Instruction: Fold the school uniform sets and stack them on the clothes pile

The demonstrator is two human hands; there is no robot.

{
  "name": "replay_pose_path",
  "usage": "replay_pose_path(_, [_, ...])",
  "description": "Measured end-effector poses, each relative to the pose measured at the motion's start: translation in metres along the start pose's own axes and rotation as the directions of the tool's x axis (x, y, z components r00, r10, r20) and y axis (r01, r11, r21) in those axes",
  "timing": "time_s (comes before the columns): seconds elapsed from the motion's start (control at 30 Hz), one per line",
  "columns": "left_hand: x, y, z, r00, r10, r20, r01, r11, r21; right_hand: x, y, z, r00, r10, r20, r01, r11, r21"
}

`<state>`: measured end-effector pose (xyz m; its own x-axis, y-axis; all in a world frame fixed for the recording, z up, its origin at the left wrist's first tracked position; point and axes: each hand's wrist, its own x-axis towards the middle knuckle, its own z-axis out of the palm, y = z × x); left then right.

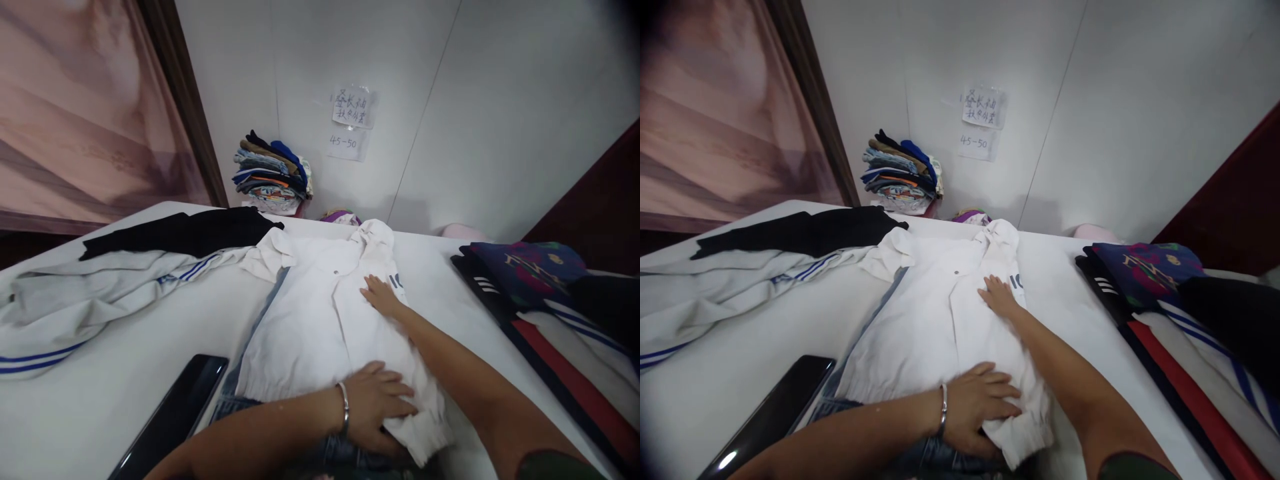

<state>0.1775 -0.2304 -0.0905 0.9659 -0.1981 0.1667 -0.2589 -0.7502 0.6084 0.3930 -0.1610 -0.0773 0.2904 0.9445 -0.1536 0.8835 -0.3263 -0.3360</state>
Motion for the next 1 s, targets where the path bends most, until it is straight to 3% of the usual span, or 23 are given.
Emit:
replay_pose_path(0.13, [0.002, 0.003, -0.005, 1.000, 0.009, 0.027, -0.011, 0.999, 0.052, -0.073, 0.016, 0.012, 0.994, -0.105, 0.044, 0.099, 0.987, 0.128])
replay_pose_path(0.27, [0.002, 0.005, -0.008, 1.000, 0.030, 0.004, -0.030, 0.995, 0.097, -0.148, 0.033, 0.027, 0.981, -0.193, -0.009, 0.187, 0.937, 0.296])
replay_pose_path(0.47, [-0.001, 0.008, -0.015, 0.999, 0.029, 0.028, -0.032, 0.992, 0.125, -0.222, 0.035, 0.030, 0.991, -0.079, -0.106, 0.123, 0.849, 0.514])
replay_pose_path(0.57, [-0.003, 0.010, -0.019, 0.999, 0.026, 0.027, -0.029, 0.989, 0.146, -0.243, 0.029, 0.035, 0.975, -0.155, -0.161, 0.208, 0.892, 0.401])
replay_pose_path(0.67, [-0.005, 0.014, -0.020, 1.000, 0.016, 0.024, -0.019, 0.988, 0.154, -0.255, 0.023, 0.042, 0.957, -0.257, -0.136, 0.283, 0.930, 0.232])
replay_pose_path(0.87, [-0.023, 0.017, -0.021, 0.999, -0.049, -0.023, 0.051, 0.994, 0.095, -0.259, 0.019, 0.036, 0.952, -0.276, -0.135, 0.292, 0.949, 0.120])
replay_pose_path(1.0, [-0.044, 0.017, -0.037, 0.987, -0.078, -0.140, 0.082, 0.996, 0.028, -0.255, 0.015, 0.030, 0.923, -0.302, -0.239, 0.323, 0.945, 0.056])
